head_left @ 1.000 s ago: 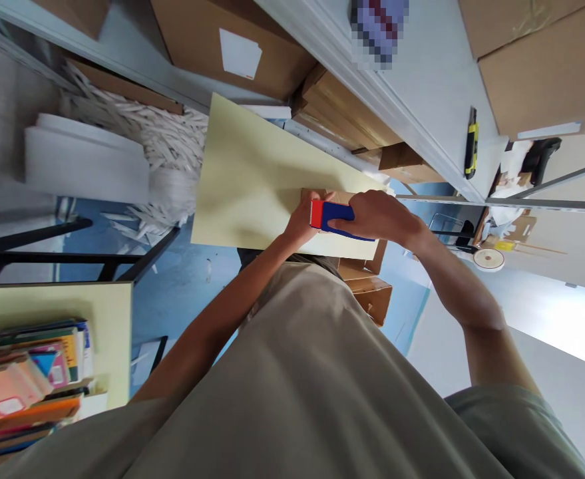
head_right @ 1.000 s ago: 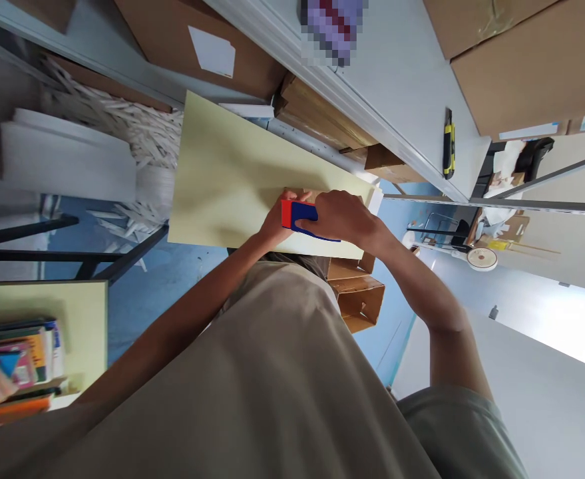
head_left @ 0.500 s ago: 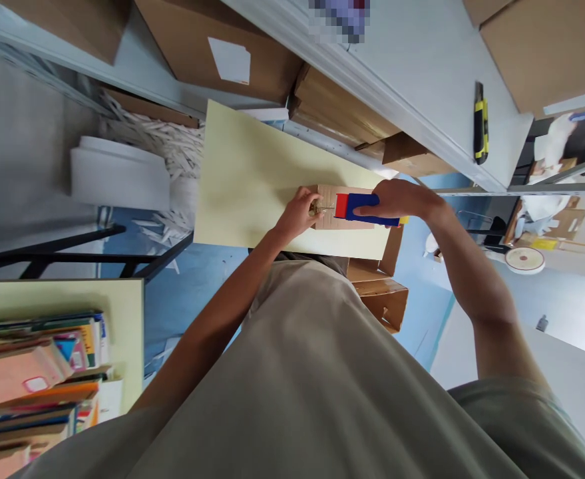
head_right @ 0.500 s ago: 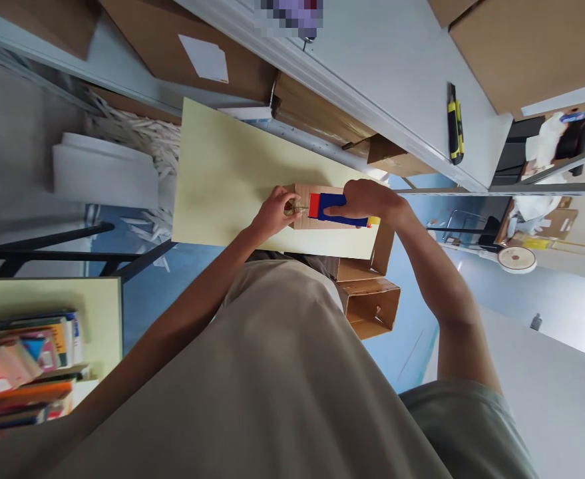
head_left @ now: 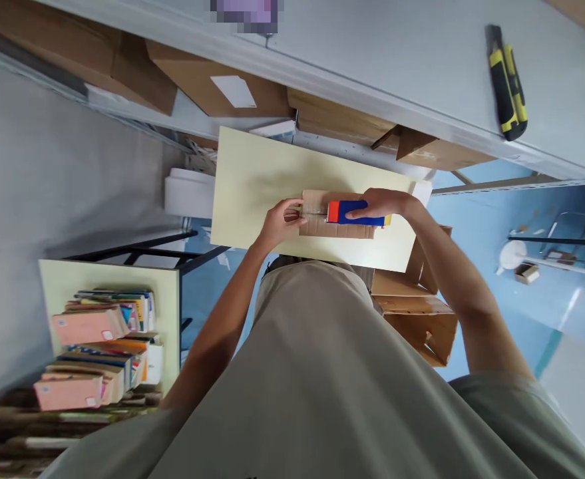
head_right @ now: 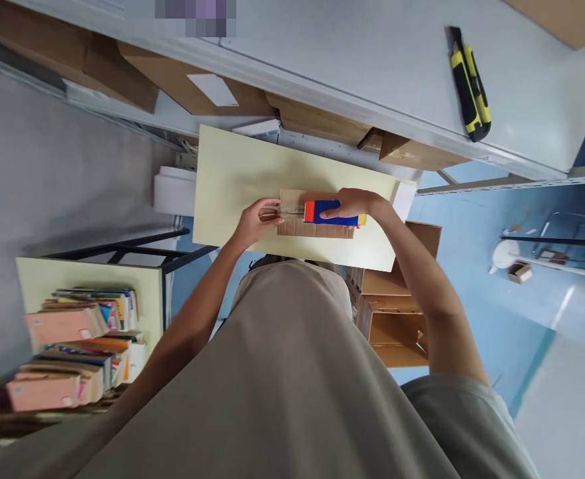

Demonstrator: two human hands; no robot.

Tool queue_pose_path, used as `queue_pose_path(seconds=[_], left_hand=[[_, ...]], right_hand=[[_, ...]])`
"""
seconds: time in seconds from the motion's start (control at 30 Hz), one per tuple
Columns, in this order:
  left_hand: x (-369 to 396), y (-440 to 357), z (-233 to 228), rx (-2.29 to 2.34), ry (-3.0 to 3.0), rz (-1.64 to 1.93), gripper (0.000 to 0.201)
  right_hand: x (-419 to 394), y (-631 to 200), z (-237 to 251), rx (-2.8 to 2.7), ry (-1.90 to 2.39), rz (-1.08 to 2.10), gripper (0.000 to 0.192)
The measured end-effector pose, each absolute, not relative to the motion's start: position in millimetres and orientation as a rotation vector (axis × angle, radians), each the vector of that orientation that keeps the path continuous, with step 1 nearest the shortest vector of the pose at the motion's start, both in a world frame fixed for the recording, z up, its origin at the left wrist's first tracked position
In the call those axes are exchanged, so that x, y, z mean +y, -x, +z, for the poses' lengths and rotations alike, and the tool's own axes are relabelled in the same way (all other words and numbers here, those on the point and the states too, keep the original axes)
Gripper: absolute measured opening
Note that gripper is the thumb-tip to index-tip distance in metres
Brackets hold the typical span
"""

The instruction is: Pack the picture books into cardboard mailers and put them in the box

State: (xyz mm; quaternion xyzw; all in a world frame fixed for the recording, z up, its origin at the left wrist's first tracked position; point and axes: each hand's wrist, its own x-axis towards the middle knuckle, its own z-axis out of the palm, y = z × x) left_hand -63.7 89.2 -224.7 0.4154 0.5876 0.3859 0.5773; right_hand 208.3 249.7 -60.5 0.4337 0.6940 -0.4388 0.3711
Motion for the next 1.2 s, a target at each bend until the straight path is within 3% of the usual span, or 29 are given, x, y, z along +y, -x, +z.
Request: queue_pose_path(seconds=[0.4, 0.5, 0.73, 0.97, 1.2], left_hand=[[99, 29, -223, 1.842, -0.574, 0.861, 0.056], [100, 27, -223, 1.918, -0.623, 0.844, 0.049], [97, 21, -224, 2.026, -0.633, 0.829, 0.036], [97, 16, -226, 2.073, -0.698, 0.849, 0.023], [96, 13, -221, 2.101, -0.711, 0.788, 0.019]], right_hand=[[244, -223, -80, 1.974, -1.078, -1.161, 0.055], [243, -223, -75, 1.991, -1.051, -1.166, 0.051], [257, -297, -57, 1.800, -0.997, -1.468, 0.066], [273, -415, -40, 1.758, -1.115, -1.235, 0.070], [272, -416, -79, 1.742, -1.144, -1.079, 0.070]])
